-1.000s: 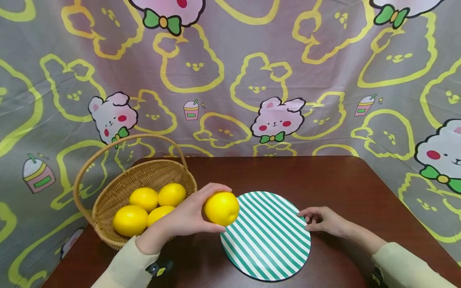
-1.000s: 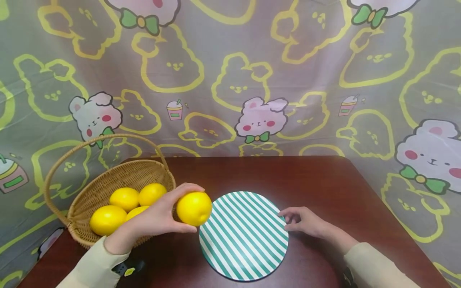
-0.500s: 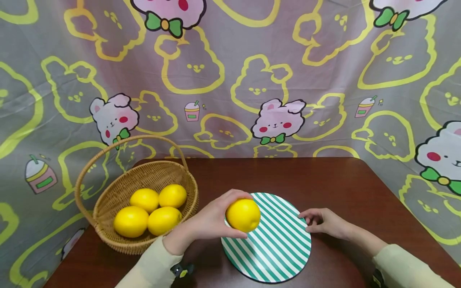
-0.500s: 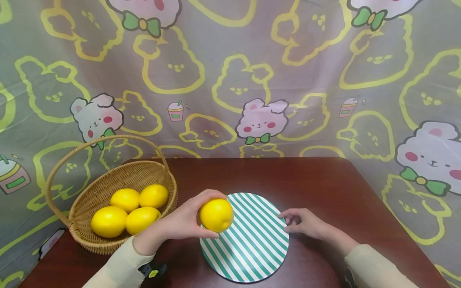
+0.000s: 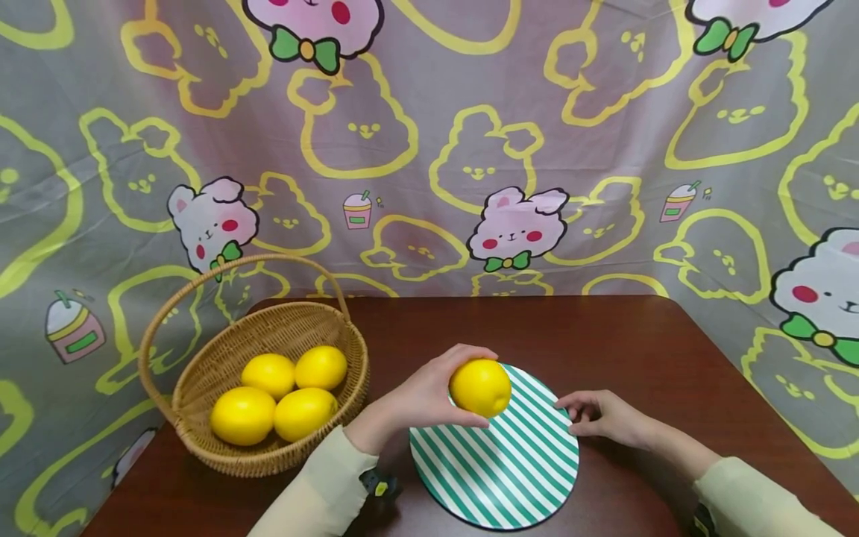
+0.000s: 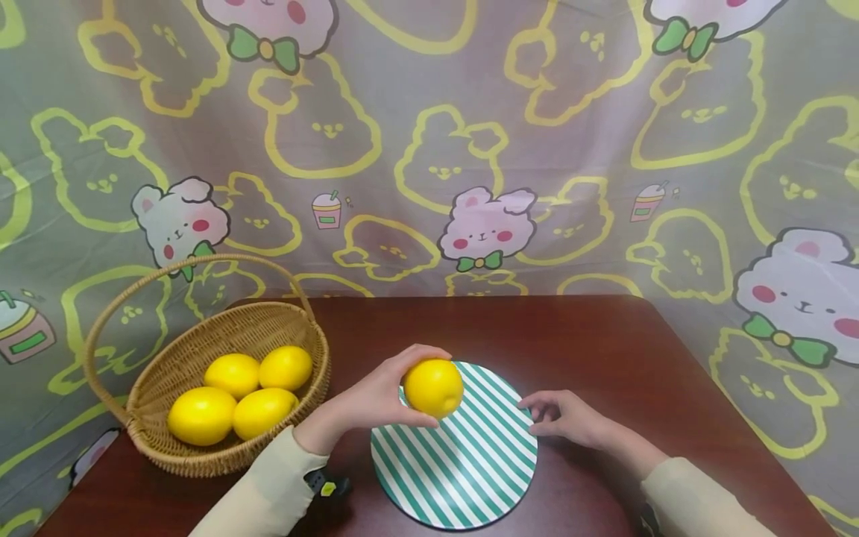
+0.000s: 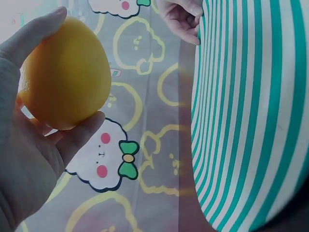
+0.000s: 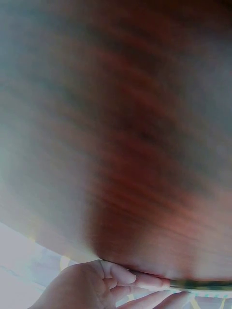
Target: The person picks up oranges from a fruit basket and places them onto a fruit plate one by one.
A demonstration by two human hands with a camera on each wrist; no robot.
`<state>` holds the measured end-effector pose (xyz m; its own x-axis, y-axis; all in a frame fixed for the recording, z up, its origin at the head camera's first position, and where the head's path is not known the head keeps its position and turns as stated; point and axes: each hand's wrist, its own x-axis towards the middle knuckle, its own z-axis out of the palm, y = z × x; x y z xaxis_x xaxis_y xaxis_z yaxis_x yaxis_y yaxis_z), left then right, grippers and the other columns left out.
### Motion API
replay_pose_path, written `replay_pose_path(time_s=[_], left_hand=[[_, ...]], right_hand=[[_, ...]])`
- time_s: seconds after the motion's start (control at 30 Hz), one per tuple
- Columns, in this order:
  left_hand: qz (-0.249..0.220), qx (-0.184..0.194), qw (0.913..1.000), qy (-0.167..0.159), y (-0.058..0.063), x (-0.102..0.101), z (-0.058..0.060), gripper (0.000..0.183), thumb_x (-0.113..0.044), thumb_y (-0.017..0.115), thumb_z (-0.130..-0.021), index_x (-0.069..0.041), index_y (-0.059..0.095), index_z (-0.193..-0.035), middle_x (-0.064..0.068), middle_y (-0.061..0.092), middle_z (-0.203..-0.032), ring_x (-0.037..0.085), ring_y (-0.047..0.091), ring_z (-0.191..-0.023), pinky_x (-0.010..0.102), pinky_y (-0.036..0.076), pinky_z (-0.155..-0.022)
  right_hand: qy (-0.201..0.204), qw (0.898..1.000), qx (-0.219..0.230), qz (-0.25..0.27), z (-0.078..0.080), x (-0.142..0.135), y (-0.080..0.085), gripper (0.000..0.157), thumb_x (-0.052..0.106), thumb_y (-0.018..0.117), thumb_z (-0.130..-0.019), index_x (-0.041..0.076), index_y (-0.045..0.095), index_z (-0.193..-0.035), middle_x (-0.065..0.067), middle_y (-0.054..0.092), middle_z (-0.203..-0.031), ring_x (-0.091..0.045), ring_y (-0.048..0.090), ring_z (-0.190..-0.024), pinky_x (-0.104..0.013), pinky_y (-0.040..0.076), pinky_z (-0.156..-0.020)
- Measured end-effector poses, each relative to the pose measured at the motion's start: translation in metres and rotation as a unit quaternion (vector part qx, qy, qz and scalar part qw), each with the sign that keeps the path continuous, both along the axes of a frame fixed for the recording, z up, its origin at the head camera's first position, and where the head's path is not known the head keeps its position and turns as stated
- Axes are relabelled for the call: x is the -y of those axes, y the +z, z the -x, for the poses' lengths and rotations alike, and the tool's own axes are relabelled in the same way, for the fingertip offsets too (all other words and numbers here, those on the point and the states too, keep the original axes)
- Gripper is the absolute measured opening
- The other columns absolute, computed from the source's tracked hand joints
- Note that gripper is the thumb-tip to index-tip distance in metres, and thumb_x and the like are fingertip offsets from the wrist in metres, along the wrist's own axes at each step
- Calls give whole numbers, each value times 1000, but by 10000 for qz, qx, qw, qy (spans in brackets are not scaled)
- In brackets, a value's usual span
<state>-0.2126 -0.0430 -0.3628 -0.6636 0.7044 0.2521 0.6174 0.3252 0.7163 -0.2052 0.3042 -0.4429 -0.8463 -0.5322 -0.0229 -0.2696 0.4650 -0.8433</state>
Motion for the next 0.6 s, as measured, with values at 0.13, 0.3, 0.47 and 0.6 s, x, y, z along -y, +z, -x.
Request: replay_pose_path(time_s=[0.13, 0.3, 0.47, 0.6], left_hand=[[129, -51, 9999, -52, -3, -11, 7, 79, -28, 88, -72, -33, 44, -137, -11, 47, -131, 10, 50, -108, 31, 46, -90], [264, -101, 9996, -59, -7, -24, 15, 78, -30, 87, -72, -34, 43, -136, -13, 47, -132, 9, 50, -107, 28, 46, -90], [401, -126, 9991, -105, -11, -35, 25, 77, -31, 87, -72, -32, 45, -135, -14, 47, -130, 8, 50, -106, 27, 46, -89], [507, -89, 9986, -148, -15, -44, 34, 76, -33, 88, -71, -34, 45, -134, -15, 48, -128, 8, 50, -104, 27, 46, -88]], right_hand=[[-84, 9999, 75, -76, 0, 1, 0, 38, 8, 74, -86, -4, 62, -120, -8, 57, -93, -12, 53, -73, -22, 45, -64], [-134, 9997, 109, -169, 0, 1, 0, 40, 11, 74, -85, -3, 62, -121, -7, 58, -93, -14, 54, -73, -21, 46, -64], [-119, 9997, 97, -204, 1, 1, 0, 41, 12, 75, -85, -3, 62, -121, -6, 58, -92, -15, 54, -73, -21, 47, -65], [-74, 9997, 72, -215, 1, 1, 1, 41, 12, 75, -85, -3, 62, -121, -6, 58, -92, -15, 54, -73, -21, 47, -65]])
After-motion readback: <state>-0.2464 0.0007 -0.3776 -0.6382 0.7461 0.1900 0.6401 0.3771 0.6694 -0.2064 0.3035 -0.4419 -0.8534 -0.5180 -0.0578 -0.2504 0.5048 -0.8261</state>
